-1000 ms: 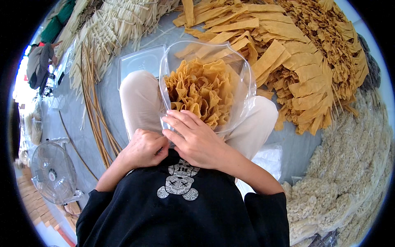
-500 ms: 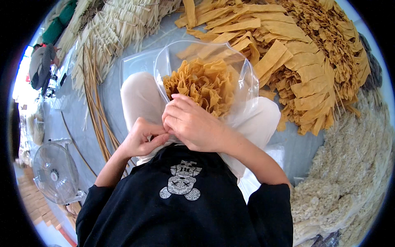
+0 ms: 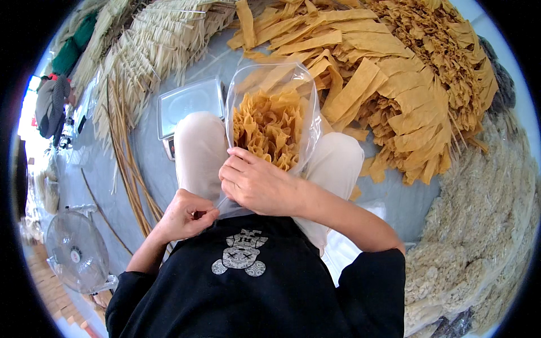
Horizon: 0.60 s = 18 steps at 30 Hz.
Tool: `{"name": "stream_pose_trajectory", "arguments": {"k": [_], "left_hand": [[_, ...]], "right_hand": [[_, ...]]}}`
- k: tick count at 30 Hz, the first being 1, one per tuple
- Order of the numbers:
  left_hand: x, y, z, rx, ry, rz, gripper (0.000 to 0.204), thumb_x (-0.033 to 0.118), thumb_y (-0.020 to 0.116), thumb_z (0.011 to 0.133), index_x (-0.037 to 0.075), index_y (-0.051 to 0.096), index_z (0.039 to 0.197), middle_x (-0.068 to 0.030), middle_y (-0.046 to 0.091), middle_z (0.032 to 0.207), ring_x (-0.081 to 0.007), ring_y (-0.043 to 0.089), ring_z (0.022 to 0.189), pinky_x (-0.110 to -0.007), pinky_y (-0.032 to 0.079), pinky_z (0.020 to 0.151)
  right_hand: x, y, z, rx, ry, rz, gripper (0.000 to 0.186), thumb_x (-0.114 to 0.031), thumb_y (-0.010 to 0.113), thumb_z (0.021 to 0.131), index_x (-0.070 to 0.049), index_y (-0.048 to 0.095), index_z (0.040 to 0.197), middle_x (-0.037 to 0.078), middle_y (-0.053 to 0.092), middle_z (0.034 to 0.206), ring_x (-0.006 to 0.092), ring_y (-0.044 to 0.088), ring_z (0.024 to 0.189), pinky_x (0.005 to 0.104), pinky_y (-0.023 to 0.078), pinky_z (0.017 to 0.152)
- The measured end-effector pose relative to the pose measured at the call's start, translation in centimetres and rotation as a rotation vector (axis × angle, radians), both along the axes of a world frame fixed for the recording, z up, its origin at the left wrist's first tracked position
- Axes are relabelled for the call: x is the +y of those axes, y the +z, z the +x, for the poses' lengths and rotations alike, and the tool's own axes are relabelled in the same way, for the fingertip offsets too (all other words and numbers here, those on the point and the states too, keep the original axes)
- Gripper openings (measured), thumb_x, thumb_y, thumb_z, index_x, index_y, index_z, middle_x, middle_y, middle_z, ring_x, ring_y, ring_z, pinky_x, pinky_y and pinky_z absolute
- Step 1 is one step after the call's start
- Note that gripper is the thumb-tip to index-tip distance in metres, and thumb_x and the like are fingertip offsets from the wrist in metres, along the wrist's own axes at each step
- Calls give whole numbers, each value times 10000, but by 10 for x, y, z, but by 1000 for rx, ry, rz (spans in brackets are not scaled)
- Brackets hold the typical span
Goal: The person sorts and folds sheets of tofu skin by hand, placing them into a plastic bag on a digital scale to weigh them.
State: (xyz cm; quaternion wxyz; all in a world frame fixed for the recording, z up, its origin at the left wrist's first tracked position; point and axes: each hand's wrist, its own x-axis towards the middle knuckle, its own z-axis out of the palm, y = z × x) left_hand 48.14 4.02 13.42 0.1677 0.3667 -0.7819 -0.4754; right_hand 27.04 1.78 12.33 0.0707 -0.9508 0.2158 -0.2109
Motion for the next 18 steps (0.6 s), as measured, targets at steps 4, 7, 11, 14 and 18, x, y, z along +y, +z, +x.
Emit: {"name": "stream_pose_trajectory", "arguments": {"k": [4,7,11,14,18], "left_hand": [[5,-9,8,-30,51,-11,217,66,569,750,-14,496,562,-105,390,449,-190,370,372,-300,321,399],[11,-21,16,-39,83,-2,243,62,567,761,-19,475,551,-85,369,443,-149,331,374,-288,300,393],[17,-32,24,-70,109,85,184,80,580,743,-9,527,590,-107,430,458,-203,413,389,-311,345,416],[24,-45,29,-82,97,109,174,101,588,738,-5,551,605,-123,464,464,-240,469,401,-332,381,437],[5,-28,29,-253,-77,63,224,236,614,756,23,571,703,-113,553,587,-256,562,550,-363,438,545]], "right_hand": [[-14,-14,-7,38,-25,-47,93,-118,508,745,-51,563,780,52,529,863,186,511,935,393,300,1004],[-21,-22,-12,42,-35,-66,80,-113,560,744,-41,546,775,47,544,885,192,512,931,406,313,997],[-34,-38,-19,90,-82,-109,95,-114,517,739,-58,571,794,38,537,893,179,507,956,387,297,1013],[-37,-43,-20,131,-78,-140,89,-86,550,740,-17,559,794,57,545,883,196,515,933,392,324,991],[-34,-53,-19,114,-143,-174,98,-82,537,727,-17,559,797,61,540,880,207,512,923,384,350,971]]}}
